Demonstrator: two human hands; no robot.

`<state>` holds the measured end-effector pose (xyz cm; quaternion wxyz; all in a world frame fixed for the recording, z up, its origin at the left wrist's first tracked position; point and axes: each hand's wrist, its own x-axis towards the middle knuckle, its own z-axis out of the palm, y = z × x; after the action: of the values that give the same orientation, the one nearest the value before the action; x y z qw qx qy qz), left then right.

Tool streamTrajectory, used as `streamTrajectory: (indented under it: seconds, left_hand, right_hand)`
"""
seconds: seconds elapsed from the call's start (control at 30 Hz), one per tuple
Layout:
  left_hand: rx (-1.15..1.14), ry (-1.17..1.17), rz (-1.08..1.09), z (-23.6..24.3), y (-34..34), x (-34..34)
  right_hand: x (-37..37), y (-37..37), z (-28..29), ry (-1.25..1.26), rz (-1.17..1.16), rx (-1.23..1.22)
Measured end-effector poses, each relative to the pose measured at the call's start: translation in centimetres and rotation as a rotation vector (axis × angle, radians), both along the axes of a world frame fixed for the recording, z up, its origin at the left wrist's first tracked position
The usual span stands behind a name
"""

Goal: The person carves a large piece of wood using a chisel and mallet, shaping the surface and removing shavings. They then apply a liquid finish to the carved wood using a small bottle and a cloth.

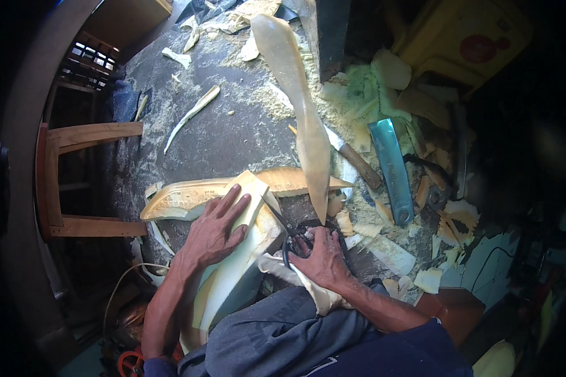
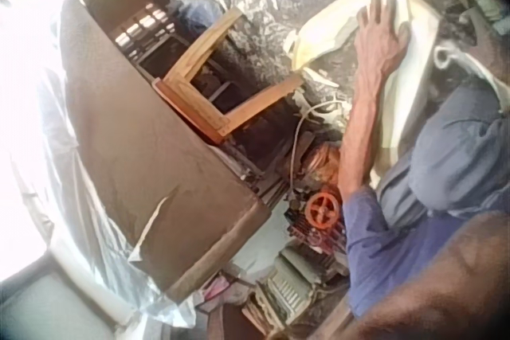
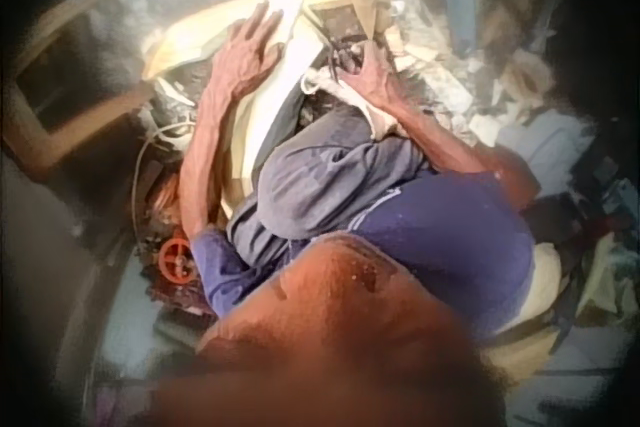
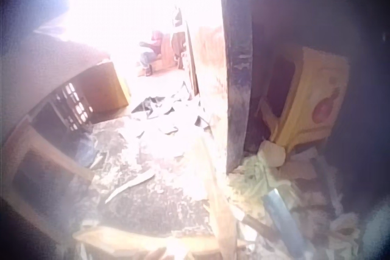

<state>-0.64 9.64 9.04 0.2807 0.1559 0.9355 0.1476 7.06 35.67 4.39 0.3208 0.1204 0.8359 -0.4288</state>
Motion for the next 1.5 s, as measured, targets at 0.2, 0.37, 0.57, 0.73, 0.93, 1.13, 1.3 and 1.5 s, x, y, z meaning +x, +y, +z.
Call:
streamTrajectory:
  seconds: [0.2, 0.37, 0.57, 0.73, 0.93, 1.13, 1.3, 1.5]
  left_hand:
    - [0.003, 0.017, -0.037, 0.1, -0.2, -0.1]
    - [0.019, 0.023, -0.068, -0.1, -0.3, -0.1]
    - [0.022, 0.011, -0.066, 0.1, -0.1, -0.1]
    - [0.014, -0.029, -0.070, 0.3, -0.1, -0.2]
    - [-0.057, 0.066, -0.129, 0.2, 0.0, 0.4]
    - [-0.122, 0.117, -0.240, 0.6, 0.6, 1.3]
    - [-0.028, 0.140, -0.246, 0.8, 1.2, 1.5]
    - [-0.017, 0.149, -0.262, 1.2, 1.9, 1.5]
  right_hand:
    - [-1.9, -1.8, 1.2, -0.047, 0.190, 0.095]
    - [-4.4, -2.5, 1.8, -0.164, 0.174, 0.037]
    - [-5.2, -2.0, 1.4, -0.170, 0.289, 0.072]
    - [-5.2, 0.3, 0.2, -0.073, 0.217, -0.094]
    - [-7.0, 3.7, -1.6, -0.004, 0.291, -0.129]
    - [-13.5, 5.7, -3.0, -0.056, 0.630, -0.224]
    - [-21.6, 4.6, -3.4, -0.140, 0.959, -0.296]
    - [-27.5, 2.2, -4.3, -0.229, 1.238, -0.331]
